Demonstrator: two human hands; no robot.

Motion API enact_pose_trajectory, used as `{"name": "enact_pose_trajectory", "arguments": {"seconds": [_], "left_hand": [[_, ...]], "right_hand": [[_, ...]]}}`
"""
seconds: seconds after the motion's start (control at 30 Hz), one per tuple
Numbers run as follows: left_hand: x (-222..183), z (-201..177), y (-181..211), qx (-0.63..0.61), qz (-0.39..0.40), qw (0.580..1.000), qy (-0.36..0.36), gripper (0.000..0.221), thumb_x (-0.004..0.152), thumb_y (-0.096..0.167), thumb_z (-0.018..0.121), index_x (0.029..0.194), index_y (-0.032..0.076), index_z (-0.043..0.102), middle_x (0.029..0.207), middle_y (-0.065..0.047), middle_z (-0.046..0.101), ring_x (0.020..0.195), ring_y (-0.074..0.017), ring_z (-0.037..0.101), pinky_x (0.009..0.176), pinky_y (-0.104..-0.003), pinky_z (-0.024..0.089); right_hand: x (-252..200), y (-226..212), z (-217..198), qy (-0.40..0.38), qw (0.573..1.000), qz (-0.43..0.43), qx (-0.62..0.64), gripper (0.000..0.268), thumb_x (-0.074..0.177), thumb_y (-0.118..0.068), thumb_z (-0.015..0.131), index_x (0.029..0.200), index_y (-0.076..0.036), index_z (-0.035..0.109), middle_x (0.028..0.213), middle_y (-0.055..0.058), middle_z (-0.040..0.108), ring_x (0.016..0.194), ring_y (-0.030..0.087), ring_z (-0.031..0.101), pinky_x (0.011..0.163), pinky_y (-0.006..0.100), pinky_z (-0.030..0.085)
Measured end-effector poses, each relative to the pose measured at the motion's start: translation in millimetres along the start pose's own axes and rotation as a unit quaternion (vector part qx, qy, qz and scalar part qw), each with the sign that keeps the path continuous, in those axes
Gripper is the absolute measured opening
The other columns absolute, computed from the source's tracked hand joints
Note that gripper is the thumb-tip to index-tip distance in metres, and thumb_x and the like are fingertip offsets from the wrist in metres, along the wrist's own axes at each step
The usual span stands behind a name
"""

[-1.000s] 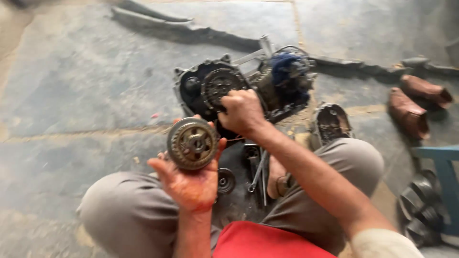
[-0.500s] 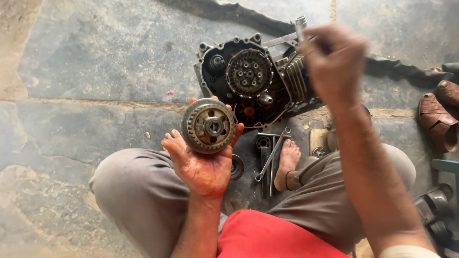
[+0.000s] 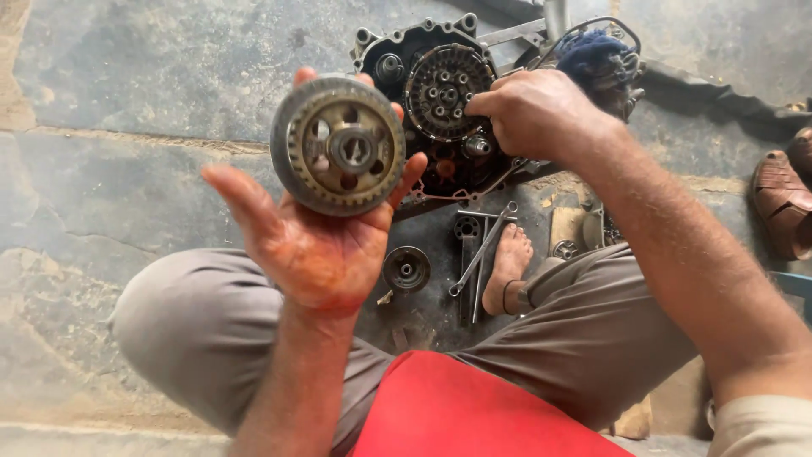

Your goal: The person disassembles a motorcycle clutch assembly by hand, removing the plates and hub from the engine case. They then inspect the components before reassembling the clutch parts back into the housing and tightening the bolts.

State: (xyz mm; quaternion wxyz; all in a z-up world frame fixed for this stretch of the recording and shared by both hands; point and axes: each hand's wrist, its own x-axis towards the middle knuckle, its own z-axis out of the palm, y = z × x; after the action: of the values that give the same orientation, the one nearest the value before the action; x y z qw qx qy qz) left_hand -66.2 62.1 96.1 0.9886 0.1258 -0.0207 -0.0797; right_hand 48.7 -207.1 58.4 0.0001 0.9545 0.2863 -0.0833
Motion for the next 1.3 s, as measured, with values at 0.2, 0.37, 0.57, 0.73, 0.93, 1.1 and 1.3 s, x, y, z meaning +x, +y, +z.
{"name": "enact_pose_trajectory", "arguments": {"seconds": [0.2, 0.37, 0.57, 0.73, 0.93, 1.1, 1.3], "left_hand": [[22.4, -3.3, 11.5, 0.035, -0.050, 0.997, -0.046, 0.093, 0.100, 0.083, 0.041, 0.165, 0.019, 0.024, 0.154, -0.017, 0.043, 0.142, -0.0352, 0.046, 0.116, -0.062, 0.047], [20.3, -14.2, 5.2, 0.005, -0.060, 0.998, -0.014, 0.096, 0.099, 0.085, 0.040, 0.166, 0.020, 0.022, 0.157, -0.015, 0.043, 0.143, -0.0329, 0.047, 0.116, -0.058, 0.049], [28.0, -32.3, 2.0, 0.022, -0.022, 0.999, 0.002, 0.097, 0.101, 0.085, 0.045, 0.166, 0.017, 0.022, 0.155, -0.015, 0.044, 0.141, -0.0328, 0.049, 0.115, -0.058, 0.051], [33.8, -34.3, -2.8, 0.013, -0.008, 1.000, 0.002, 0.099, 0.100, 0.084, 0.045, 0.169, 0.017, 0.020, 0.152, -0.014, 0.047, 0.139, -0.0315, 0.051, 0.115, -0.058, 0.052], [40.2, -32.4, -10.7, 0.003, -0.012, 1.000, -0.004, 0.099, 0.098, 0.081, 0.043, 0.170, 0.018, 0.018, 0.150, -0.013, 0.048, 0.141, -0.0308, 0.052, 0.115, -0.058, 0.052], [45.1, -29.2, -18.1, -0.017, -0.026, 0.999, -0.011, 0.101, 0.095, 0.085, 0.043, 0.171, 0.023, 0.019, 0.158, -0.013, 0.047, 0.144, -0.0319, 0.052, 0.115, -0.059, 0.051], [47.2, -29.8, -21.3, -0.007, -0.028, 1.000, 0.001, 0.100, 0.093, 0.082, 0.043, 0.171, 0.024, 0.020, 0.161, -0.013, 0.044, 0.144, -0.0323, 0.050, 0.114, -0.059, 0.050]], "right_hand": [[14.6, -8.1, -6.8, -0.142, 0.988, 0.040, -0.047, 0.043, 0.095, -0.003, 0.054, 0.129, -0.024, 0.071, 0.096, 0.011, 0.076, 0.083, 0.023, 0.075, 0.066, 0.040, 0.063], [15.4, -11.2, -12.6, -0.136, 0.986, 0.020, -0.092, 0.038, 0.090, -0.009, 0.062, 0.122, -0.026, 0.075, 0.095, 0.007, 0.077, 0.087, 0.023, 0.073, 0.070, 0.041, 0.062], [19.1, -15.8, -18.2, -0.159, 0.983, 0.023, -0.092, 0.030, 0.093, -0.014, 0.067, 0.121, -0.024, 0.074, 0.096, 0.005, 0.077, 0.084, 0.020, 0.074, 0.071, 0.038, 0.062], [19.7, -15.2, -22.3, -0.179, 0.977, 0.021, -0.116, 0.027, 0.092, -0.013, 0.070, 0.117, -0.021, 0.075, 0.095, 0.002, 0.077, 0.085, 0.018, 0.074, 0.069, 0.036, 0.063], [11.8, 0.0, -9.4, -0.117, 0.993, 0.016, -0.032, 0.026, 0.099, -0.024, 0.068, 0.123, -0.026, 0.075, 0.098, 0.000, 0.075, 0.081, 0.016, 0.074, 0.069, 0.034, 0.062], [6.9, 2.5, -7.8, -0.026, 0.997, -0.052, -0.046, 0.018, 0.094, -0.022, 0.072, 0.111, -0.023, 0.078, 0.089, -0.001, 0.072, 0.089, 0.018, 0.072, 0.070, 0.036, 0.061], [5.3, 3.3, -13.8, -0.042, 0.997, -0.047, -0.035, 0.016, 0.092, -0.020, 0.075, 0.108, -0.018, 0.077, 0.091, 0.001, 0.069, 0.092, 0.018, 0.070, 0.071, 0.035, 0.061]]}}
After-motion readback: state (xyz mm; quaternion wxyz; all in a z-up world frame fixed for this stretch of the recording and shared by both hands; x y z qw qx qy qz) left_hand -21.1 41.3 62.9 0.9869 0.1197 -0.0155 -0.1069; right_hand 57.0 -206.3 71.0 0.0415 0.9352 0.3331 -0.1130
